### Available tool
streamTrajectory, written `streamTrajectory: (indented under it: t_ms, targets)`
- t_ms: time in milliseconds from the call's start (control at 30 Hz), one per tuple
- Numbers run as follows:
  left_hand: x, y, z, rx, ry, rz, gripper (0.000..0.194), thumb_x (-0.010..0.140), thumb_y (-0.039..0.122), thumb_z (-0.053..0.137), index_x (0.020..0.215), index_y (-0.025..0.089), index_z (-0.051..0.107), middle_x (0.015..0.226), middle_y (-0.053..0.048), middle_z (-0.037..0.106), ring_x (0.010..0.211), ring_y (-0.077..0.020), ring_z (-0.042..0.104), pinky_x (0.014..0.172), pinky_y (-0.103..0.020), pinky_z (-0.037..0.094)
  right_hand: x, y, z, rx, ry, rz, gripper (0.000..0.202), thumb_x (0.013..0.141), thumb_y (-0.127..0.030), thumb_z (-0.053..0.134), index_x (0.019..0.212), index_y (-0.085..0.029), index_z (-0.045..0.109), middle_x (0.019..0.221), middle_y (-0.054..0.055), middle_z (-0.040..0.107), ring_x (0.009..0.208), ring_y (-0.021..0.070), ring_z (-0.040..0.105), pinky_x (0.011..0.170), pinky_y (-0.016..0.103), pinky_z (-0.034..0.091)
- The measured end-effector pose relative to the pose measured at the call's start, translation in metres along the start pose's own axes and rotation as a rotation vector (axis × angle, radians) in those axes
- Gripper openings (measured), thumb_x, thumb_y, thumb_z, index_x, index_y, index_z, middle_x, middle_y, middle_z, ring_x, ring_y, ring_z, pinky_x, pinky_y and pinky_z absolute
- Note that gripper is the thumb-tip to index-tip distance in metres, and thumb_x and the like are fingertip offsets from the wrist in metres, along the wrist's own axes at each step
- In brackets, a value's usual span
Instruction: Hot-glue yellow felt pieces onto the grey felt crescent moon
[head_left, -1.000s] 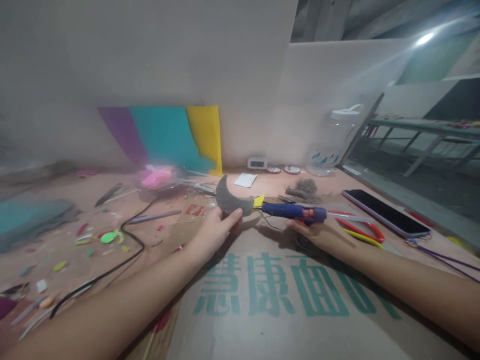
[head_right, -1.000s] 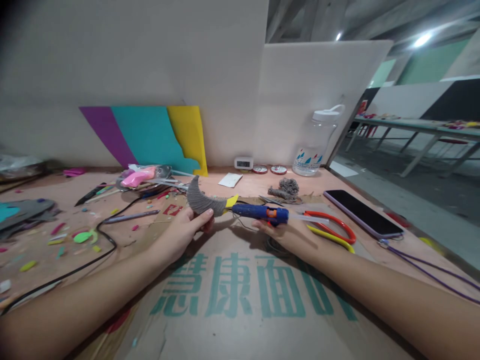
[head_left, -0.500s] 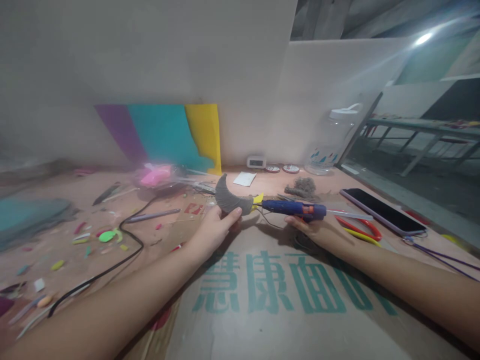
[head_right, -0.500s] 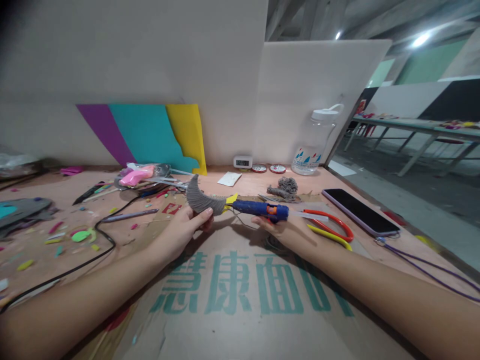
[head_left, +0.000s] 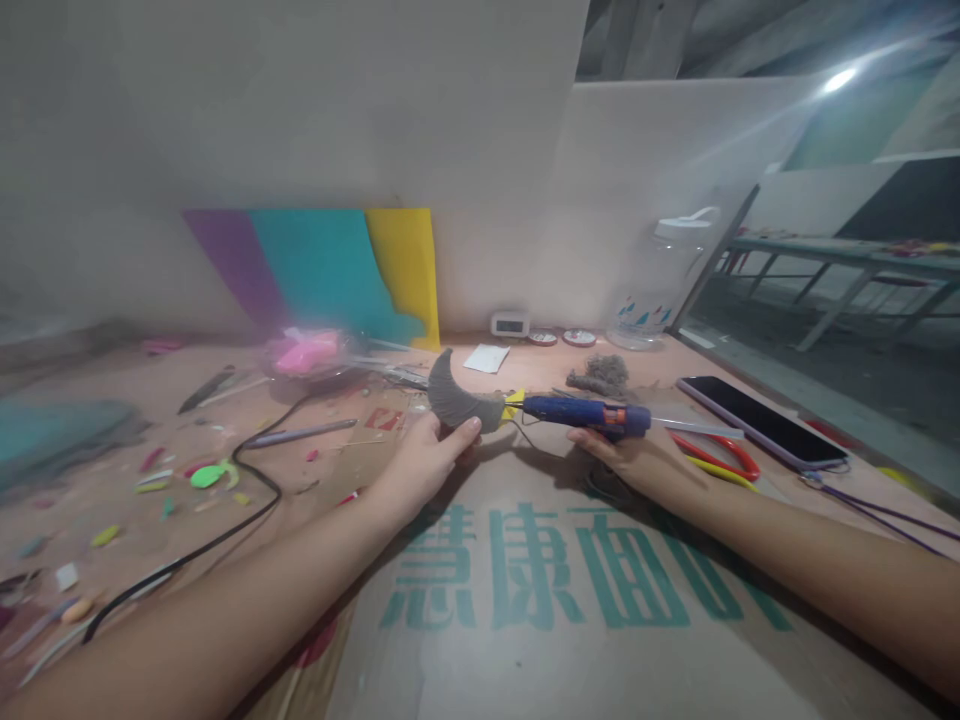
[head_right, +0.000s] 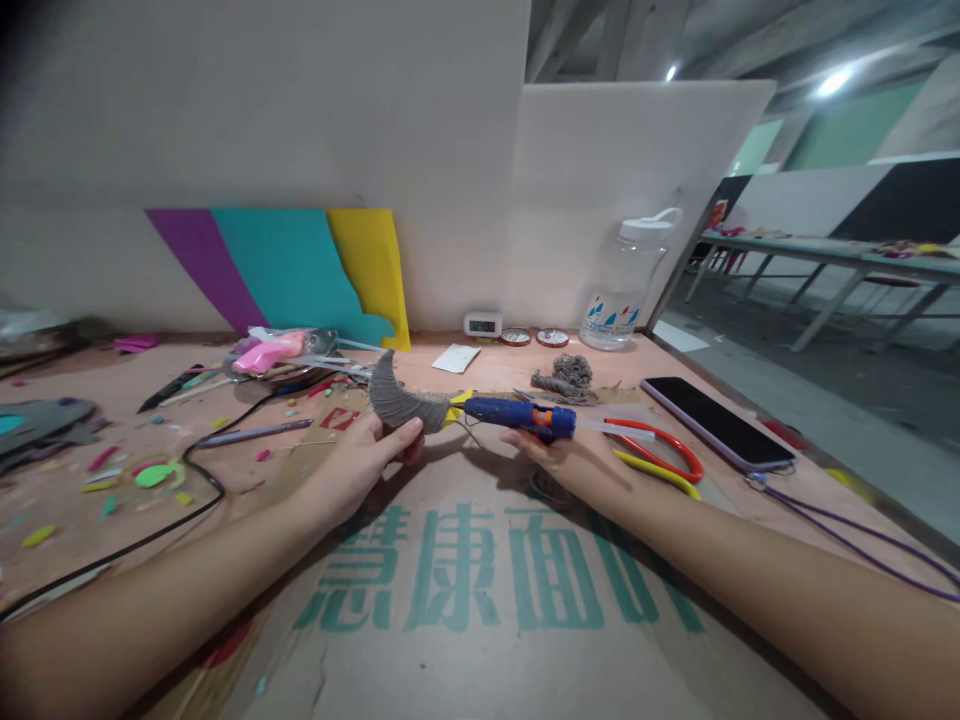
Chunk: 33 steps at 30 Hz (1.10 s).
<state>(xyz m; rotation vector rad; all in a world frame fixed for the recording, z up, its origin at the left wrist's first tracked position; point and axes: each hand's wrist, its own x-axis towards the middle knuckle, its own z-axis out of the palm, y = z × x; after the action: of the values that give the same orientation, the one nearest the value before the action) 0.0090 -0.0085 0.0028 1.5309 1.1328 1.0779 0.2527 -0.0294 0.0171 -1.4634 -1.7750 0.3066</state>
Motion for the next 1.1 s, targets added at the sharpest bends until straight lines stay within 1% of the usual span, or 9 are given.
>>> streamTrajectory:
  t_ms: [100, 200, 300, 367, 533, 700, 900, 1000, 1100]
  targets:
    - [-0.001, 0.000, 0.000, -0.001, 0.022, -0.001, 0.035, 0.076, 0.046, 0.063, 0.061, 0.017, 0.052, 0.057, 0.000, 0.053, 0.056, -0.0126, 0.047, 0.054, -0.025, 0.035, 0.000, 0.005, 0.000, -0.021, -0.056, 0.030, 0.037, 0.077, -0.056, 0.061, 0.097, -0.027, 0.072, 0.092, 0.005, 0.076, 0.098, 0.0313, 0.070, 0.094, 0.045, 0.055]
    - [-0.002, 0.002, 0.000, -0.008, 0.011, 0.009, 0.034, 0.077, 0.046, 0.063, 0.062, 0.018, 0.052, 0.057, 0.000, 0.053, 0.056, -0.0125, 0.047, 0.054, -0.025, 0.035, 0.000, 0.009, 0.000, -0.051, -0.061, 0.041, 0.033, 0.079, -0.057, 0.058, 0.089, -0.029, 0.072, 0.082, 0.002, 0.075, 0.094, 0.0299, 0.070, 0.094, 0.045, 0.054]
    - [-0.002, 0.004, 0.000, -0.011, -0.007, 0.011, 0.035, 0.077, 0.047, 0.063, 0.063, 0.017, 0.052, 0.057, 0.001, 0.052, 0.056, -0.0121, 0.046, 0.054, -0.024, 0.035, 0.002, 0.007, -0.003, -0.060, -0.082, 0.083, 0.039, 0.080, -0.060, 0.055, 0.071, -0.024, 0.070, 0.073, 0.005, 0.073, 0.083, 0.0298, 0.070, 0.087, 0.043, 0.055]
    - [-0.002, 0.004, 0.000, -0.019, -0.011, 0.021, 0.035, 0.076, 0.048, 0.063, 0.063, 0.017, 0.052, 0.057, 0.001, 0.052, 0.056, -0.0119, 0.046, 0.054, -0.024, 0.036, 0.006, 0.002, -0.008, -0.071, -0.086, 0.121, 0.044, 0.082, -0.059, 0.050, 0.065, -0.023, 0.067, 0.070, 0.005, 0.070, 0.076, 0.0273, 0.069, 0.079, 0.039, 0.054]
    - [-0.001, 0.001, 0.000, -0.045, -0.045, 0.052, 0.035, 0.077, 0.048, 0.062, 0.064, 0.018, 0.050, 0.058, 0.001, 0.051, 0.057, -0.0121, 0.046, 0.056, -0.024, 0.037, 0.019, -0.009, -0.027, -0.031, 0.020, 0.115, 0.041, 0.089, -0.051, 0.044, 0.074, -0.022, 0.069, 0.080, 0.003, 0.070, 0.083, 0.0232, 0.065, 0.077, 0.033, 0.049]
    - [0.002, -0.003, 0.001, -0.042, -0.049, 0.079, 0.030, 0.078, 0.044, 0.061, 0.068, 0.017, 0.054, 0.057, 0.002, 0.052, 0.058, -0.0130, 0.047, 0.058, -0.025, 0.038, 0.030, -0.017, -0.039, 0.116, -0.031, 0.054, 0.039, 0.088, -0.054, 0.050, 0.085, -0.022, 0.072, 0.090, 0.003, 0.073, 0.088, 0.0214, 0.066, 0.083, 0.031, 0.049]
    - [0.006, -0.011, 0.003, -0.043, -0.033, 0.073, 0.029, 0.076, 0.044, 0.063, 0.070, 0.017, 0.052, 0.058, 0.002, 0.052, 0.055, -0.0126, 0.047, 0.055, -0.025, 0.036, 0.050, -0.024, -0.021, -0.069, -0.219, 0.116, 0.038, 0.085, -0.051, 0.055, 0.090, -0.020, 0.075, 0.090, 0.006, 0.075, 0.088, 0.0248, 0.068, 0.078, 0.033, 0.052]
    - [0.006, -0.012, 0.004, -0.074, -0.031, 0.062, 0.029, 0.075, 0.043, 0.063, 0.072, 0.017, 0.053, 0.058, 0.003, 0.053, 0.055, -0.0125, 0.048, 0.056, -0.026, 0.038, 0.070, -0.027, -0.010, -0.052, -0.281, 0.051, 0.033, 0.082, -0.044, 0.061, 0.101, -0.019, 0.074, 0.092, 0.006, 0.076, 0.085, 0.0238, 0.069, 0.075, 0.032, 0.054]
    - [0.006, -0.012, 0.005, -0.081, -0.040, 0.054, 0.026, 0.077, 0.041, 0.062, 0.073, 0.017, 0.055, 0.058, 0.002, 0.053, 0.055, -0.0131, 0.049, 0.056, -0.026, 0.039, 0.096, -0.031, 0.002, -0.060, -0.269, -0.030, 0.031, 0.082, -0.041, 0.062, 0.099, -0.018, 0.073, 0.089, 0.007, 0.076, 0.084, 0.0243, 0.069, 0.074, 0.032, 0.054]
